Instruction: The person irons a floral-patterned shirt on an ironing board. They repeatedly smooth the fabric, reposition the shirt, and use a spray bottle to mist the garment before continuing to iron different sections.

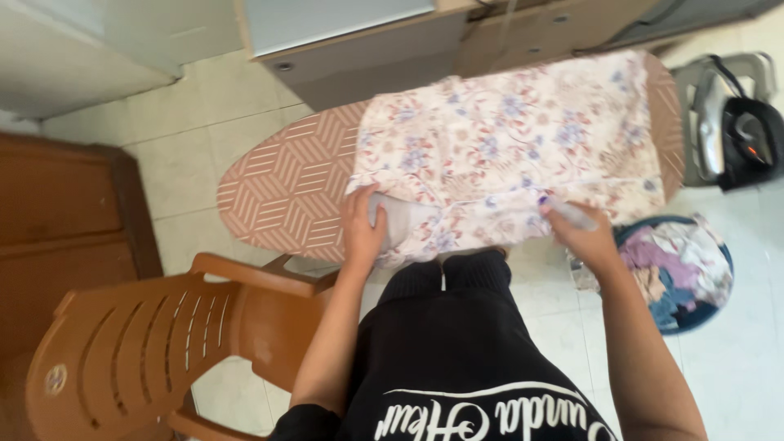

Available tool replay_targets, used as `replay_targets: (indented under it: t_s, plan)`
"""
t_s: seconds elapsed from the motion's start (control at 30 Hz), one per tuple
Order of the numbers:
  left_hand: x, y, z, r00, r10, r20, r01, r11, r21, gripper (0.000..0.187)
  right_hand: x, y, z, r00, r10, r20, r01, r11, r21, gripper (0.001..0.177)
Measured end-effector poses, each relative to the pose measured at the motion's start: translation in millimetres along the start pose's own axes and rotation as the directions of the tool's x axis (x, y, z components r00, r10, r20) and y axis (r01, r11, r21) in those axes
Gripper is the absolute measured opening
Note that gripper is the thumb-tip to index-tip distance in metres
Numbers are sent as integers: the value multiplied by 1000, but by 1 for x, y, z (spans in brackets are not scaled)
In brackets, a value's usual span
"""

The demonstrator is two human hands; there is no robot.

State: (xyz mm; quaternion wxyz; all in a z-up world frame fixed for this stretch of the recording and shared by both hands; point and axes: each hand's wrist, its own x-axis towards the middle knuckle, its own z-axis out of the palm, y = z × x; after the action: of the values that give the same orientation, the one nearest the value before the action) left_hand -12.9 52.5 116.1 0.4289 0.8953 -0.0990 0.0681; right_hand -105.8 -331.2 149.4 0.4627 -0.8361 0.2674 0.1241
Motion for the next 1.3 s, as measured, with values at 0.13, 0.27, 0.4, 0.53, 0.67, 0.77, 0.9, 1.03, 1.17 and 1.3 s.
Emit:
replay_targets:
  t_s: [0.13,0.27,0.4,0.53,0.67,0.77,0.9,1.03,1.17,1.3]
  plan:
    - [14,7,12,996,79,34,-79,997,9,38,-14,14,-31,985,-31,-169,72,968,242,27]
    - [28,18,25,982,170,82,-171,985,3,39,-24,18,-41,983,-36,-181,67,984,167,29]
    - [38,31,36,975,188,120,-189,982,-8,41,-31,24,-41,994,-24,-107,44,981,187,25]
    - [46,37,46,965,212,154,-214,977,2,40,-36,32,-57,950,40,-310,59,951,302,24]
    - [47,38,50,969,180,170,-182,983,-5,40,-35,37,-78,875,114,-470,99,909,405,28]
    - [48,37,49,973,129,190,-132,991,2,41,-39,41,-88,912,129,-389,-53,978,200,39]
    - [52,35,48,976,107,188,-111,994,10,39,-38,42,-86,867,117,-485,-18,979,203,41]
    - [54,35,46,981,98,170,-101,995,11,40,-23,34,-84,826,34,-563,134,958,254,41]
    - [54,37,45,981,88,174,-92,996,15,39,12,13,-76,877,-8,-480,192,922,335,32]
    - [49,34,45,982,82,170,-85,996,10,38,35,-11,-51,945,-25,-326,111,962,249,35]
